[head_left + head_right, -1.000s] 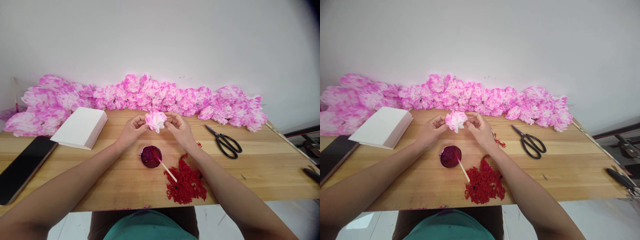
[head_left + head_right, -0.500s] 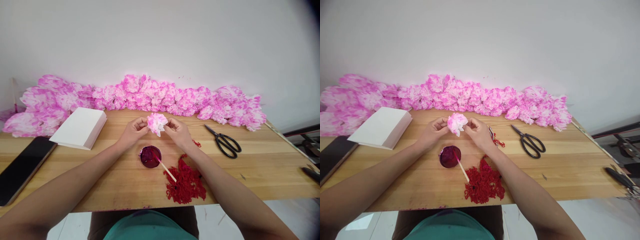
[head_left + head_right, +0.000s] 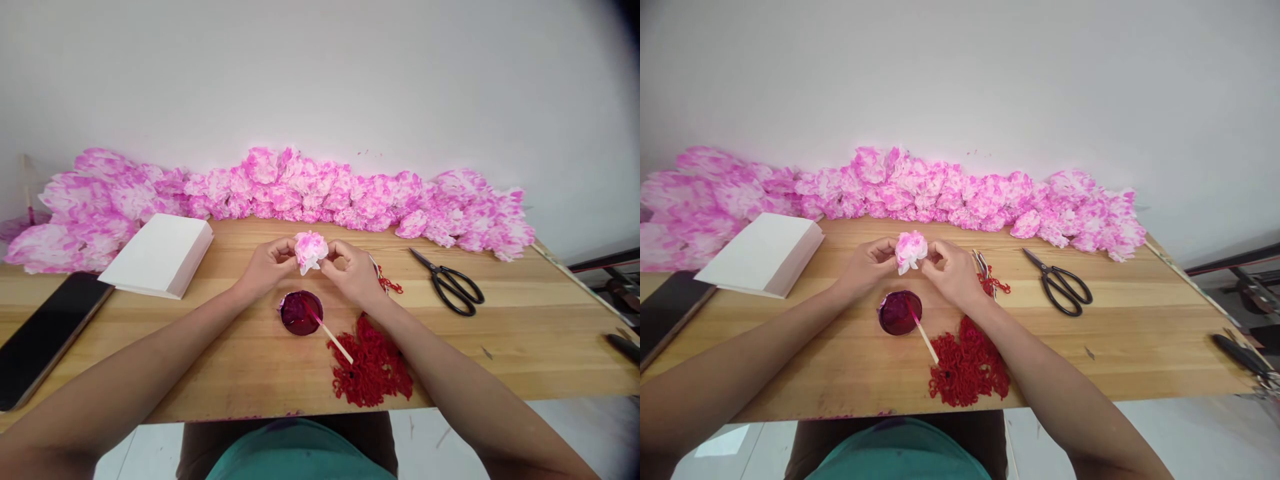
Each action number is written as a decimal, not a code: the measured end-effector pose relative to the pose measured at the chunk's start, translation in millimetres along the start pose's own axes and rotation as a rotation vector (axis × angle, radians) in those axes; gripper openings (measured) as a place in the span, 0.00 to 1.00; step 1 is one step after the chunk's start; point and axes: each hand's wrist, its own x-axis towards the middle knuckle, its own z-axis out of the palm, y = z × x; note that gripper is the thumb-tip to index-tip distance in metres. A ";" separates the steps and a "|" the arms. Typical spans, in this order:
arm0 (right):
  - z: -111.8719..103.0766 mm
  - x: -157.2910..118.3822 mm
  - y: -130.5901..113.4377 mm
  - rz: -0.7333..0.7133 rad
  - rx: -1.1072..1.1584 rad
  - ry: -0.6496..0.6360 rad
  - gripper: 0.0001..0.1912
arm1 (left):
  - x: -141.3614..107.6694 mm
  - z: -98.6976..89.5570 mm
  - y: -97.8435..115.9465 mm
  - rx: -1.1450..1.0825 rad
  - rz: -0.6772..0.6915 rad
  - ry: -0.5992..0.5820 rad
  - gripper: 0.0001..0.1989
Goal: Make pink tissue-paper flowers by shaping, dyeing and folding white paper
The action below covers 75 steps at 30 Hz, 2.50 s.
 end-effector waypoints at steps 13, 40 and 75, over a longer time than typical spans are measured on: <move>-1.1 3.8 7.3 0.041 0.099 -0.031 0.06 | 0.7 -1.9 2.1 0.031 0.011 0.062 0.10; -4.2 3.3 10.0 -0.113 0.023 -0.033 0.09 | -3.1 -7.6 1.1 0.667 0.357 0.080 0.02; -3.4 0.2 -4.2 -0.050 0.041 -0.006 0.24 | -5.4 -0.5 4.6 0.721 0.395 0.045 0.03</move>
